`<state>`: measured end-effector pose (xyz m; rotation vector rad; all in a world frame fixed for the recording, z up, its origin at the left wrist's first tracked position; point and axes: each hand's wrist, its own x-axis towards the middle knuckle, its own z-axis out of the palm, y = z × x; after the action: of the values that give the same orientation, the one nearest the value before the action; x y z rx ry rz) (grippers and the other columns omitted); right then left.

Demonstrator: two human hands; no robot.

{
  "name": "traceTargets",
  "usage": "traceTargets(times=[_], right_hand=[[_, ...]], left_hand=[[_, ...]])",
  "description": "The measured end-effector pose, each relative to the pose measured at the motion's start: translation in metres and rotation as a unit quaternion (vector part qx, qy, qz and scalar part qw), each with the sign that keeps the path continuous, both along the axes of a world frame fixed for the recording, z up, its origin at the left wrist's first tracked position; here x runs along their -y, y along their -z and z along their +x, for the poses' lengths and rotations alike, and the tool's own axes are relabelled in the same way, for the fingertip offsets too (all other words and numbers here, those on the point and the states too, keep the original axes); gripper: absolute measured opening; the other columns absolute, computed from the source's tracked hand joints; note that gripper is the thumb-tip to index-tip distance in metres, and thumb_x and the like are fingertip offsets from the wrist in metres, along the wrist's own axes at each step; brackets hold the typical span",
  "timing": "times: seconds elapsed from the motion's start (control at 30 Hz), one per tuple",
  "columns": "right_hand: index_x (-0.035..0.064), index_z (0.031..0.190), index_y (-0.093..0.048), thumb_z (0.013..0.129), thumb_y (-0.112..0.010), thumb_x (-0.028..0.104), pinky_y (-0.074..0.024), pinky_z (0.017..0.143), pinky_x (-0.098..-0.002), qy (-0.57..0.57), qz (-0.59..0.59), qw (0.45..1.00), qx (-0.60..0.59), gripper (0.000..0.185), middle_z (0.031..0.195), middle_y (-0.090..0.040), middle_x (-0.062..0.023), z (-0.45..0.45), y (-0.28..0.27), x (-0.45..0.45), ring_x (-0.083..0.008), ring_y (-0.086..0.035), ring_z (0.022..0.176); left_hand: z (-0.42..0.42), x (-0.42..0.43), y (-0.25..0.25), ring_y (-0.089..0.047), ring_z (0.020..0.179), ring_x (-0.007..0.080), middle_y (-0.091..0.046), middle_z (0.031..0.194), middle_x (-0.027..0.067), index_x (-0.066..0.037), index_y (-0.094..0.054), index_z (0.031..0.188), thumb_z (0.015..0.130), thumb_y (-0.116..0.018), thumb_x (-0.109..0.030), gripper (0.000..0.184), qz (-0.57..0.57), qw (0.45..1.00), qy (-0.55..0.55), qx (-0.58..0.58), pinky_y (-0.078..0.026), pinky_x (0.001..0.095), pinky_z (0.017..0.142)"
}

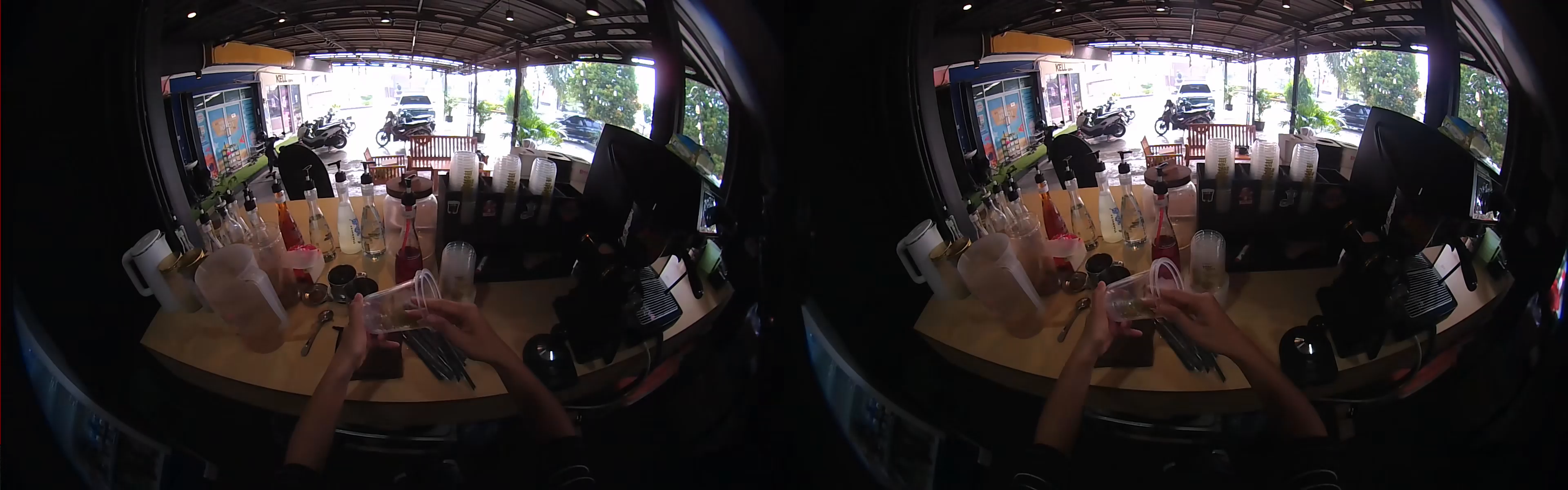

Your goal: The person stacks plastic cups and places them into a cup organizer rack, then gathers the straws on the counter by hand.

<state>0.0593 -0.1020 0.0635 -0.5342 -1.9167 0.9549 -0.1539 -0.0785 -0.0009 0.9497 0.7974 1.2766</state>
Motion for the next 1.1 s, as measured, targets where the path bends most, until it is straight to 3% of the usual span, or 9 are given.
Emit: traceTargets(times=[0.1, 0.17, 0.23, 0.4, 0.7, 0.93, 0.97, 1.0, 1.1], right_hand=[[-0.0057, 0.118, -0.050, 0.096, -0.042, 0.017, -0.0521, 0.079, -0.0320, 0.025, 0.007, 0.999, 0.034, 0.033, 0.107, -0.061, -0.0167, 0.000, 0.002, -0.006, -0.0204, -0.060, 0.096], [-0.0059, 0.117, -0.051, 0.096, -0.041, 0.019, -0.0520, 0.080, -0.0316, 0.023, -0.087, 0.994, -0.063, 0.034, 0.105, -0.061, -0.0157, -0.001, 0.004, -0.015, -0.0202, -0.060, 0.095], [-0.0061, 0.117, -0.052, 0.096, -0.042, 0.021, -0.0527, 0.079, -0.0311, 0.035, -0.107, 0.991, -0.070, 0.035, 0.103, -0.061, -0.0142, -0.001, 0.000, -0.016, -0.0197, -0.061, 0.092], [-0.0055, 0.109, -0.055, 0.096, -0.042, 0.019, -0.0526, 0.073, -0.0262, 0.035, -0.149, 0.982, -0.113, 0.030, 0.097, -0.062, -0.0090, -0.003, 0.003, -0.017, -0.0163, -0.063, 0.083], [-0.0055, 0.109, -0.055, 0.096, -0.041, 0.018, -0.0530, 0.070, -0.0259, 0.060, -0.122, 0.986, -0.092, 0.031, 0.096, -0.063, -0.0098, 0.000, 0.002, -0.016, -0.0170, -0.064, 0.082], [-0.0051, 0.115, -0.053, 0.096, -0.041, 0.020, -0.0544, 0.072, -0.0291, 0.074, -0.078, 0.991, -0.076, 0.033, 0.097, -0.063, -0.0118, 0.005, -0.001, -0.013, -0.0189, -0.064, 0.082], [-0.0052, 0.115, -0.053, 0.096, -0.041, 0.020, -0.0544, 0.071, -0.0291, 0.071, -0.124, 0.986, -0.081, 0.034, 0.097, -0.063, -0.0122, 0.008, -0.007, -0.010, -0.0191, -0.064, 0.080], [-0.0053, 0.115, -0.053, 0.096, -0.041, 0.021, -0.0544, 0.071, -0.0291, 0.068, -0.171, 0.979, -0.085, 0.034, 0.096, -0.063, -0.0126, 0.009, -0.011, -0.007, -0.0194, -0.064, 0.079], [-0.0058, 0.114, -0.053, 0.096, -0.041, 0.021, -0.0542, 0.071, -0.0292, 0.068, -0.156, 0.983, -0.061, 0.034, 0.097, -0.063, -0.0138, 0.010, -0.006, -0.012, -0.0203, -0.065, 0.078]], left_hand=[[0.010, 0.012, -0.008, -0.055, 0.066, 0.0139, -0.053, 0.089, 0.0071, -0.007, -0.043, 0.113, 0.091, -0.031, -0.055, 0.054, 0.029, 0.999, -0.008, -0.024, -0.057, 0.0354, 0.058], [0.016, 0.010, -0.004, -0.057, 0.071, 0.0147, -0.052, 0.093, 0.0081, -0.007, -0.041, 0.115, 0.092, -0.033, -0.052, 0.051, 0.080, 0.995, -0.020, -0.062, -0.057, 0.0350, 0.060], [0.019, 0.000, 0.005, -0.058, 0.084, 0.0169, -0.050, 0.100, 0.0099, -0.007, -0.037, 0.117, 0.093, -0.035, -0.047, 0.046, 0.264, 0.941, -0.141, -0.155, -0.056, 0.0327, 0.063], [0.022, 0.002, -0.003, -0.060, 0.092, 0.0232, -0.051, 0.109, 0.0122, -0.007, -0.036, 0.121, 0.093, -0.032, -0.050, 0.051, 0.206, 0.971, -0.080, -0.090, -0.057, 0.0350, 0.064], [0.027, -0.005, -0.004, -0.061, 0.075, 0.0186, -0.056, 0.099, 0.0140, -0.002, -0.041, 0.116, 0.091, -0.030, -0.055, 0.060, 0.071, 0.997, -0.004, 0.004, -0.057, 0.0321, 0.061], [0.033, 0.003, -0.012, -0.060, 0.081, 0.0192, -0.057, 0.097, 0.0109, -0.003, -0.045, 0.114, 0.090, -0.033, -0.055, 0.058, 0.083, 0.990, -0.098, -0.065, -0.054, 0.0317, 0.067], [0.030, 0.002, -0.015, -0.059, 0.083, 0.0201, -0.057, 0.097, 0.0108, -0.003, -0.046, 0.113, 0.090, -0.036, -0.051, 0.054, 0.276, 0.921, -0.203, -0.185, -0.051, 0.0322, 0.071], [0.028, 0.002, -0.017, -0.059, 0.086, 0.0211, -0.057, 0.098, 0.0106, -0.003, -0.047, 0.112, 0.091, -0.038, -0.047, 0.050, 0.449, 0.791, -0.296, -0.292, -0.048, 0.0327, 0.075], [0.023, 0.004, -0.024, -0.058, 0.089, 0.0212, -0.059, 0.096, 0.0110, -0.002, -0.052, 0.108, 0.091, -0.041, -0.038, 0.041, 0.459, 0.806, -0.236, -0.292, -0.043, 0.0329, 0.080]])
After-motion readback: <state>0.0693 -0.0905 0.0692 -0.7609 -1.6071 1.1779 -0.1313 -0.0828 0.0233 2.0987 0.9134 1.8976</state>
